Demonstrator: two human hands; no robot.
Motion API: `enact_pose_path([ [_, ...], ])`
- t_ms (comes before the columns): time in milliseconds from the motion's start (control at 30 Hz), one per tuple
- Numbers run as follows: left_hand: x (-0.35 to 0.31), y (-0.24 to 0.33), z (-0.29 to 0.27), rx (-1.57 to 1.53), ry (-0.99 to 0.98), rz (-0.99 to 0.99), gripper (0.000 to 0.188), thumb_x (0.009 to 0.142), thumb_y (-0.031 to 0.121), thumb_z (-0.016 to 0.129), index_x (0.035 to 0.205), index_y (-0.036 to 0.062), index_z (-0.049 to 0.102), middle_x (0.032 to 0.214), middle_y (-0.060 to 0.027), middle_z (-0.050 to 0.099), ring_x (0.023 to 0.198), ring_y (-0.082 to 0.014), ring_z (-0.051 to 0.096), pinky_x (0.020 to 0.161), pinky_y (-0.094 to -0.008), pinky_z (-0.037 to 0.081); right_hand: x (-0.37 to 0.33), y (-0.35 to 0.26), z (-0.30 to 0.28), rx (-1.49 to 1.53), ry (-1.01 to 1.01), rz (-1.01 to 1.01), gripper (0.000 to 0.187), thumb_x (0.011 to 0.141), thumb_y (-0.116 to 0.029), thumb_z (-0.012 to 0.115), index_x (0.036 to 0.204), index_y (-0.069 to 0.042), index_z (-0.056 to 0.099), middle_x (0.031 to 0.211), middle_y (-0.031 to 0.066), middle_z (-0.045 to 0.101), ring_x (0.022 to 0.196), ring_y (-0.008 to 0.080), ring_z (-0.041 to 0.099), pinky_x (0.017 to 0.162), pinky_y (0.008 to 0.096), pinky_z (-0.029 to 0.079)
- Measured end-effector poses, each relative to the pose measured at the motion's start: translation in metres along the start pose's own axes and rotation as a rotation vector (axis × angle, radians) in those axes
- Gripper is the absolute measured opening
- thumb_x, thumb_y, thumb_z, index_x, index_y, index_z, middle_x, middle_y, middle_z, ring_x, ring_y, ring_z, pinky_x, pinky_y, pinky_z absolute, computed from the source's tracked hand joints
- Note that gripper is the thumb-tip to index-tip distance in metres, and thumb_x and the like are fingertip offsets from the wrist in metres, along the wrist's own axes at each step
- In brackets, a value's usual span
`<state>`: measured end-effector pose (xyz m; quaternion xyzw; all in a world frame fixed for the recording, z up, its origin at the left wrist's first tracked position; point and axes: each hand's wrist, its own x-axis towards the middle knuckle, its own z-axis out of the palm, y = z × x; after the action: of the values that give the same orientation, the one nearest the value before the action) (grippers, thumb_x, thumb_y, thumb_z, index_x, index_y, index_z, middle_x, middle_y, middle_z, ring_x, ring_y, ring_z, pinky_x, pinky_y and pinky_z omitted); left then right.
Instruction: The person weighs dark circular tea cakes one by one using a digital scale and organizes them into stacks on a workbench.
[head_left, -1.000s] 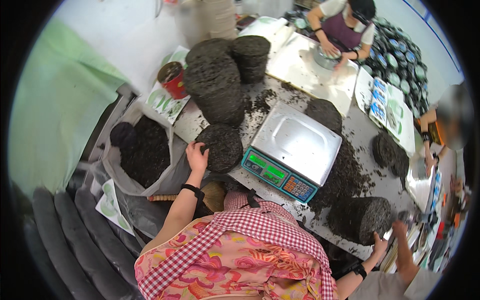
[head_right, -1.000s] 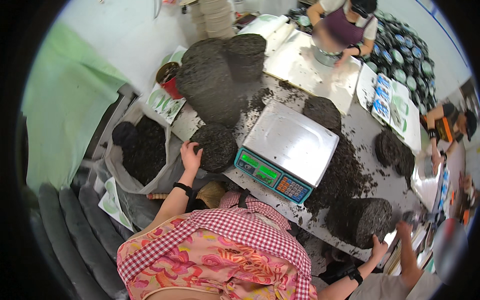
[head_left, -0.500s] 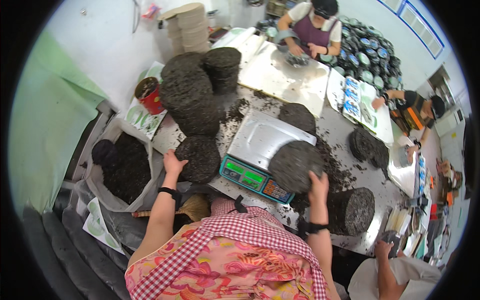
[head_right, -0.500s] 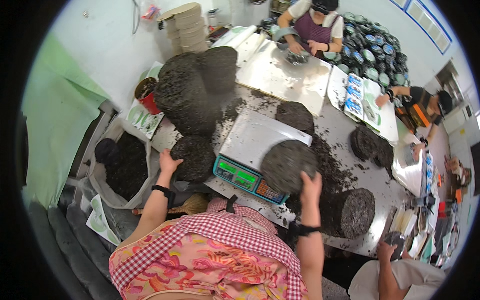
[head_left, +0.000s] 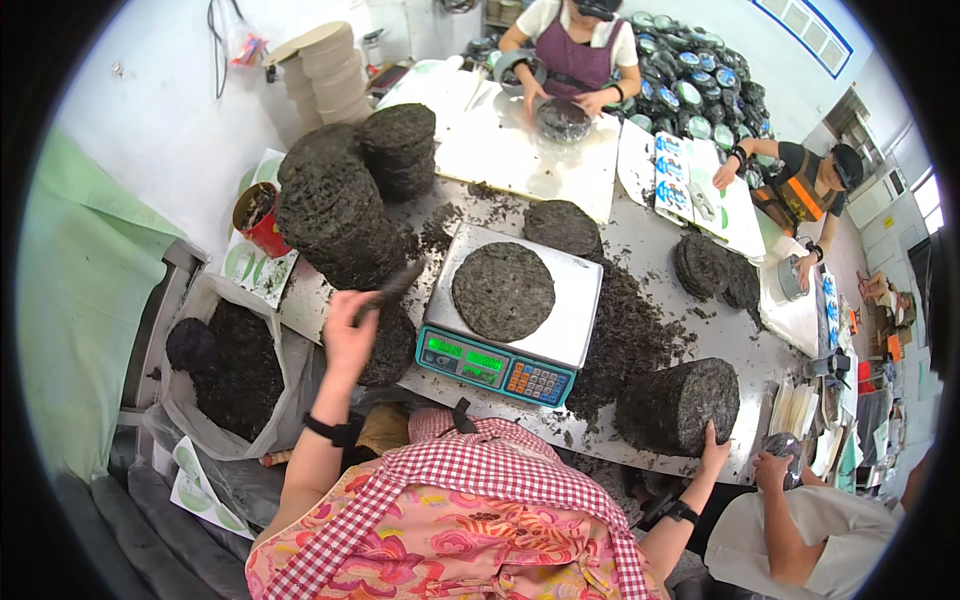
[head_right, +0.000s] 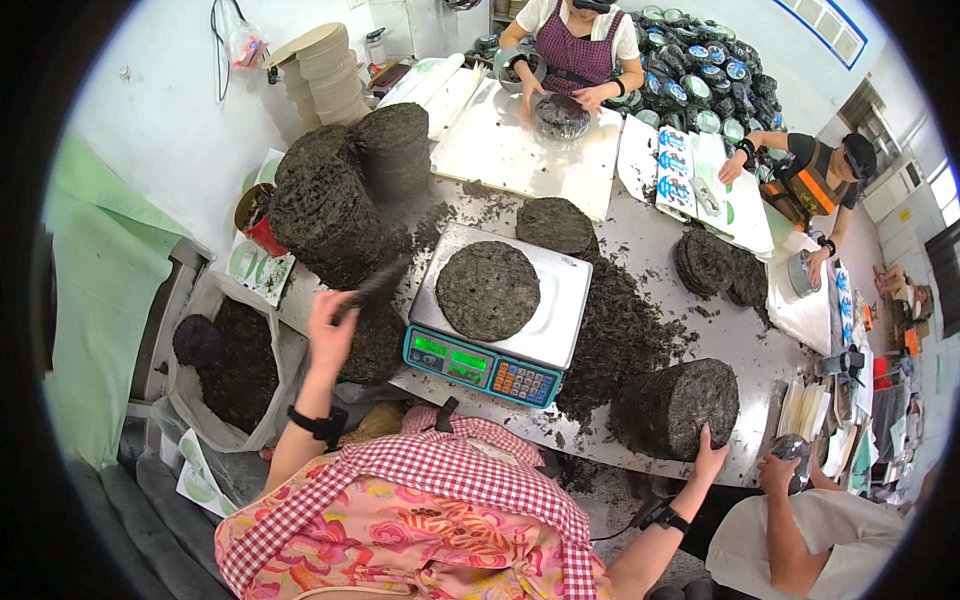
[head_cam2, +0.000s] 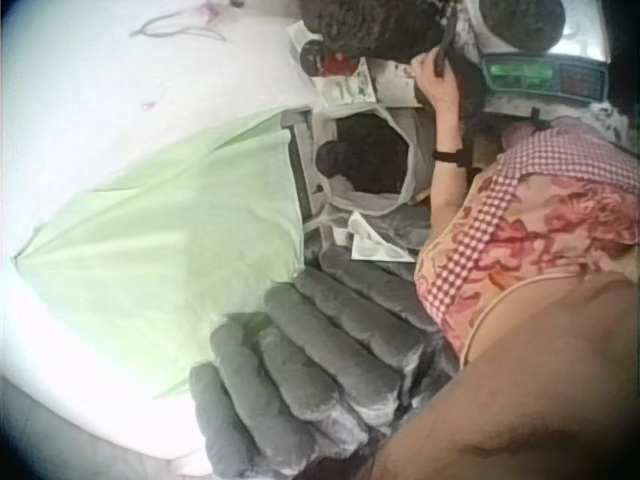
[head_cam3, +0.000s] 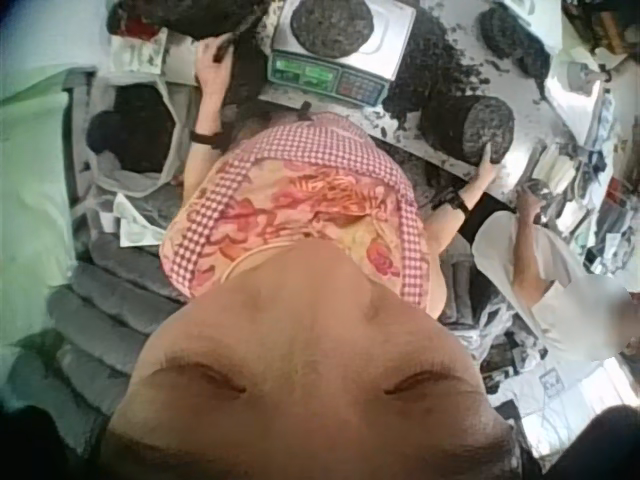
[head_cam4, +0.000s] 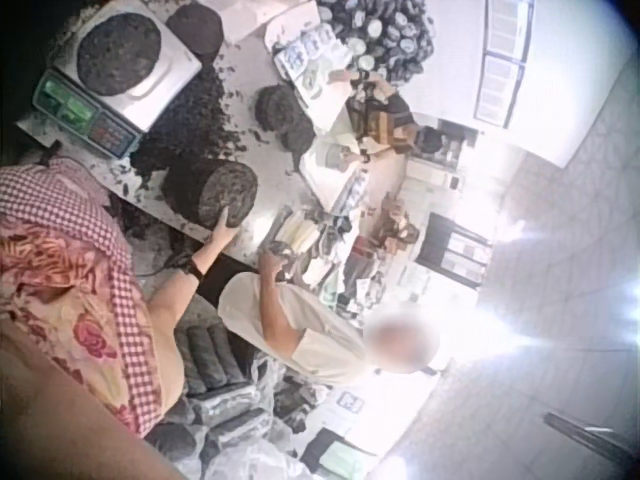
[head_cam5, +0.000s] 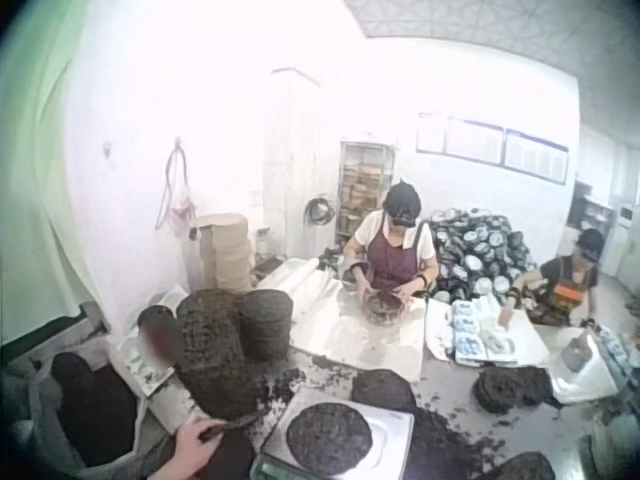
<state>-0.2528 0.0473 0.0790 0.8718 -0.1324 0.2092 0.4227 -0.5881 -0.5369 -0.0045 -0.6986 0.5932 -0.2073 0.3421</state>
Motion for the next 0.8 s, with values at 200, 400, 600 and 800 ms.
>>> enact_pose_path([
  [200,-0.015,0.043,0.103,0.117,-0.464,0.484,0.046,0.062,0.015,0.071,0.106,0.0104,0.059,0.1,-0.0068,0.056,0.097,-0.0273,0.053,0.083,-0.0405,0.04,-0.009,-0.028,0.007,-0.365,0.28,-0.298,0.065,0.078,-0.029,0.07,0.124,0.007,0.04,0.117,0.0197,0.051,0.105,0.0308,0.052,0.092,0.04,0.039],
  [400,-0.04,-0.092,0.02,0.505,-0.058,-0.117,0.068,0.064,0.022,0.074,0.121,0.0017,0.043,0.118,-0.0199,0.05,0.107,-0.036,0.05,0.089,-0.0431,0.041,-0.052,-0.091,0.007,0.819,-0.081,-0.084,0.051,0.082,-0.01,0.063,0.125,0.003,0.04,0.117,0.0142,0.051,0.105,0.0233,0.05,0.092,0.0359,0.04],
  [600,-0.088,-0.173,0.012,0.325,-0.035,-0.595,0.079,0.065,0.022,0.077,0.125,-0.0059,0.033,0.122,-0.0255,0.046,0.113,-0.0386,0.045,0.095,-0.0418,0.039,-0.13,-0.158,0.191,1.011,-0.772,-0.026,0.051,0.085,-0.005,0.058,0.131,0.002,0.036,0.124,0.0136,0.048,0.11,0.0236,0.048,0.094,0.0347,0.037],
  [800,-0.07,-0.133,-0.013,0.193,0.22,-0.506,0.05,0.068,0.006,0.073,0.107,-0.0018,0.042,0.103,-0.0184,0.055,0.098,-0.0292,0.054,0.086,-0.037,0.043,-0.163,-0.194,0.192,0.38,-0.563,-0.738,0.048,0.084,-0.004,0.056,0.128,0.0,0.038,0.123,0.0151,0.049,0.113,0.0252,0.047,0.096,0.0353,0.037],
])
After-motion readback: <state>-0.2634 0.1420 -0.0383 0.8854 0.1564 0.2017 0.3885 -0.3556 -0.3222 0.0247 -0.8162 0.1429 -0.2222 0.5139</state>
